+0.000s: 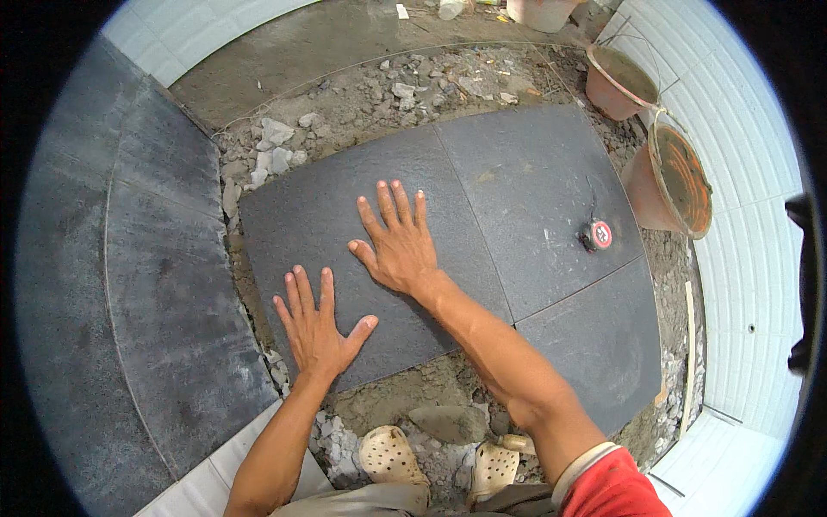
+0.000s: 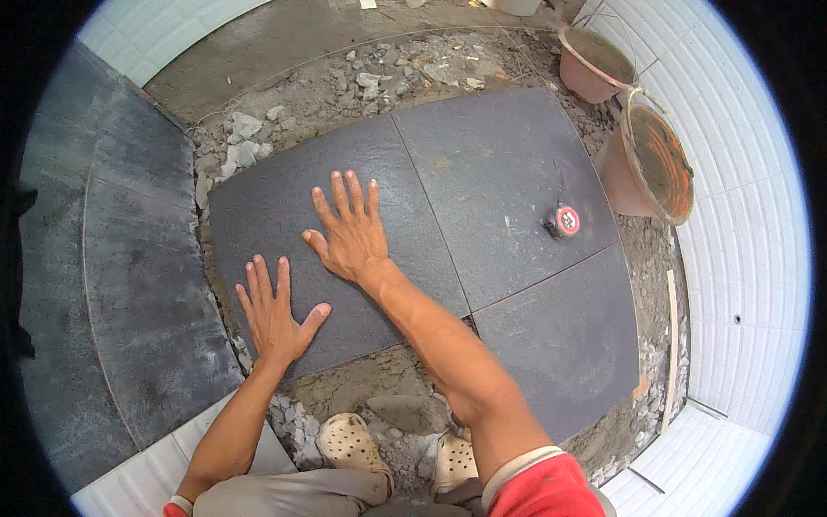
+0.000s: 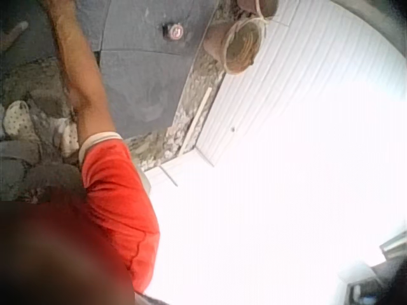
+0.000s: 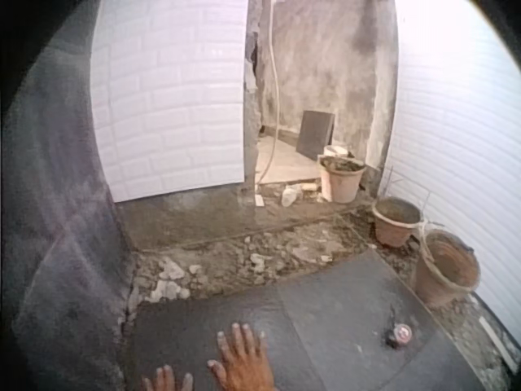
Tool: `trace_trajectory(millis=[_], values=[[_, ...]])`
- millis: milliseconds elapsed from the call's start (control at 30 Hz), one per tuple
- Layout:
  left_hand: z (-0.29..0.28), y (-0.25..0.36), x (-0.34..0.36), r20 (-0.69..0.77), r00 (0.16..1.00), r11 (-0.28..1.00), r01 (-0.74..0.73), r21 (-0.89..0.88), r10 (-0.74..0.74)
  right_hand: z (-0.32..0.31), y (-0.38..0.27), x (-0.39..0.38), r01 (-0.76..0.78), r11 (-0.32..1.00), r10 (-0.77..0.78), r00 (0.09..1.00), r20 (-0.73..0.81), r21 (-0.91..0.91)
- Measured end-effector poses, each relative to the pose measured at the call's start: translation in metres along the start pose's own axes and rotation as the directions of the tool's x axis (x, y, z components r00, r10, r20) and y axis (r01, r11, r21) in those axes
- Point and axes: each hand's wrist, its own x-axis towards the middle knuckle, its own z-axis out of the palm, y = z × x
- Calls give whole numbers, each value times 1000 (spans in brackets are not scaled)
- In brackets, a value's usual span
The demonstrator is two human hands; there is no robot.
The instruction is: The person spreads cement on the floor and places a dark tile, then uses a rubber mallet to tap it into place. They apply cement to the back of another tile and set it down, tapping it to level the surface.
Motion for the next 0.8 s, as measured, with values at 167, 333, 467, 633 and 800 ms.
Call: trace_trajectory(millis=[167,333,467,633,800], values=[[1,1,-2,-27,1000,1000,7,-1,-7,-2,-15,30,118,989,-98,973,-208,86],[1,0,3,-48,999,1000,-12,-27,11,18,-18,39,59,997,-52,994,-100,59],[-1,1,1,-30,1000,1000,5,-21,-5,36,-14,28,28,999,-27,999,-39,30],[5,-4,-3,-95,995,998,-47,-46,42,18,-31,-47,-102,994,102,995,-20,38],[14,-6,-4,-120,992,999,-35,-9,34,-18,-42,-85,-98,987,103,994,-36,123]])
